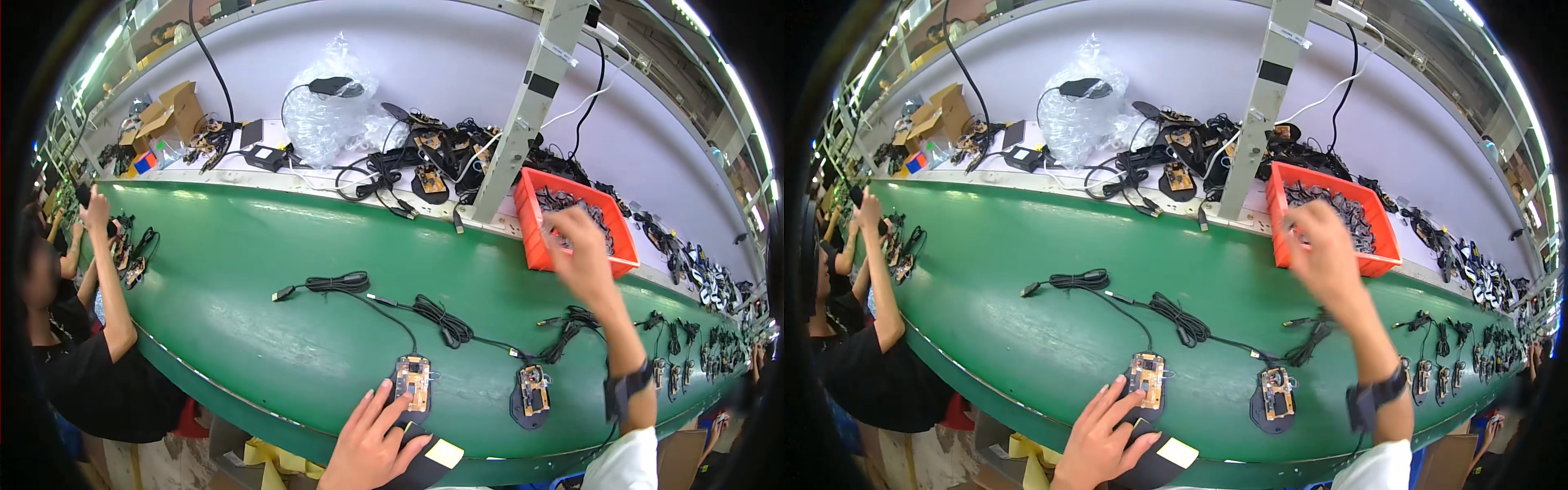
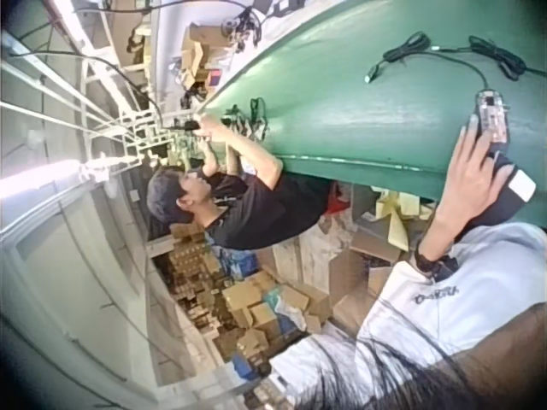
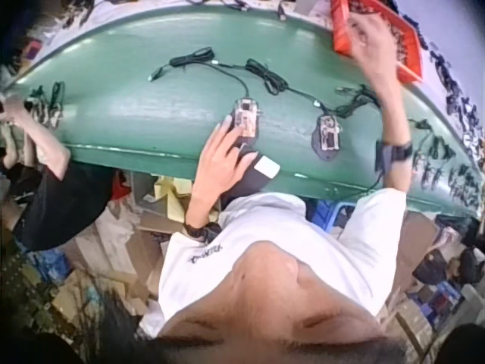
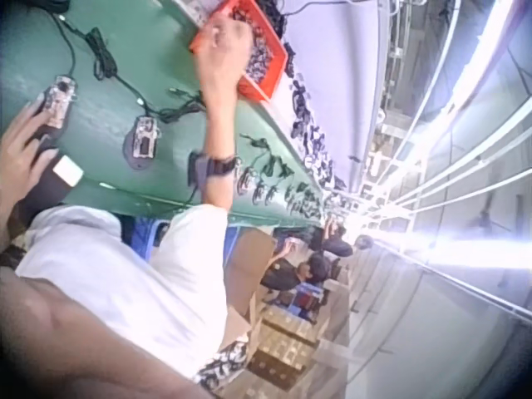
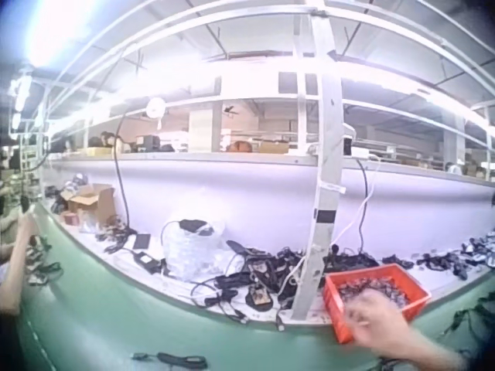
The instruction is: The recorder is seen assembling computer mice by sticking double-sided tape on the PCB.
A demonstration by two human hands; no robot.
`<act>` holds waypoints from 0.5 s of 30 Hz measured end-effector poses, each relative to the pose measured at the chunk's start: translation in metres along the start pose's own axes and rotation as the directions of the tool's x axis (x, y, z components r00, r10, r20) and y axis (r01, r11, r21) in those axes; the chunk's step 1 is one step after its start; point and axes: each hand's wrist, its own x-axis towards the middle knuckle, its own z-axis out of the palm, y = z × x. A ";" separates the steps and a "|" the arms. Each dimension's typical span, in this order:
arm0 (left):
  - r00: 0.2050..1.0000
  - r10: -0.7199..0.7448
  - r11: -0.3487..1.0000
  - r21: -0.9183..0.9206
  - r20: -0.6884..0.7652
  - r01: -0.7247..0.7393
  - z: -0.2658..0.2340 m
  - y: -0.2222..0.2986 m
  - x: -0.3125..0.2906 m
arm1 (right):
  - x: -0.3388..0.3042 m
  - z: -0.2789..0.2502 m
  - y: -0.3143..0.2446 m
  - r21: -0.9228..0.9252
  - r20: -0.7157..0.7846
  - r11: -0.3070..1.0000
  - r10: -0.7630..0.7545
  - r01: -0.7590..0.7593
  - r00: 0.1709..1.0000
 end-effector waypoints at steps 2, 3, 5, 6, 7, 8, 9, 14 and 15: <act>1.000 -0.016 1.000 0.012 0.005 0.016 -0.002 -0.002 -0.006 | -0.023 0.001 -0.066 0.239 0.085 0.957 -0.187 0.162 0.979; 1.000 -0.013 1.000 0.017 0.009 0.013 -0.003 -0.003 -0.007 | -0.038 0.002 -0.095 0.370 0.168 0.916 -0.228 0.153 0.959; 1.000 0.024 1.000 0.008 -0.008 -0.024 0.001 0.002 -0.003 | -0.068 0.007 -0.134 0.510 0.284 0.860 -0.207 0.036 0.936; 0.999 0.031 0.999 0.009 -0.022 -0.031 0.001 0.005 -0.002 | -0.078 0.016 -0.140 0.545 0.308 0.838 -0.238 0.035 0.921; 0.998 0.043 0.999 0.006 -0.040 -0.043 0.002 0.009 0.000 | -0.086 0.025 -0.138 0.573 0.329 0.819 -0.269 0.035 0.905; 0.998 0.038 0.999 0.011 -0.043 -0.037 0.000 0.011 0.002 | -0.089 0.034 -0.140 0.612 0.298 0.790 -0.266 0.030 0.917; 0.998 0.035 0.999 0.011 -0.043 -0.034 0.003 0.012 0.002 | -0.092 0.039 -0.139 0.613 0.299 0.789 -0.268 0.031 0.916; 0.996 -0.039 0.999 -0.029 -0.086 0.036 0.011 0.000 -0.005 | -0.087 0.058 -0.148 0.508 0.286 0.859 -0.238 0.064 0.928; 0.995 -0.046 0.998 -0.035 -0.093 0.043 0.010 0.000 -0.005 | -0.086 0.060 -0.148 0.496 0.290 0.865 -0.243 0.072 0.926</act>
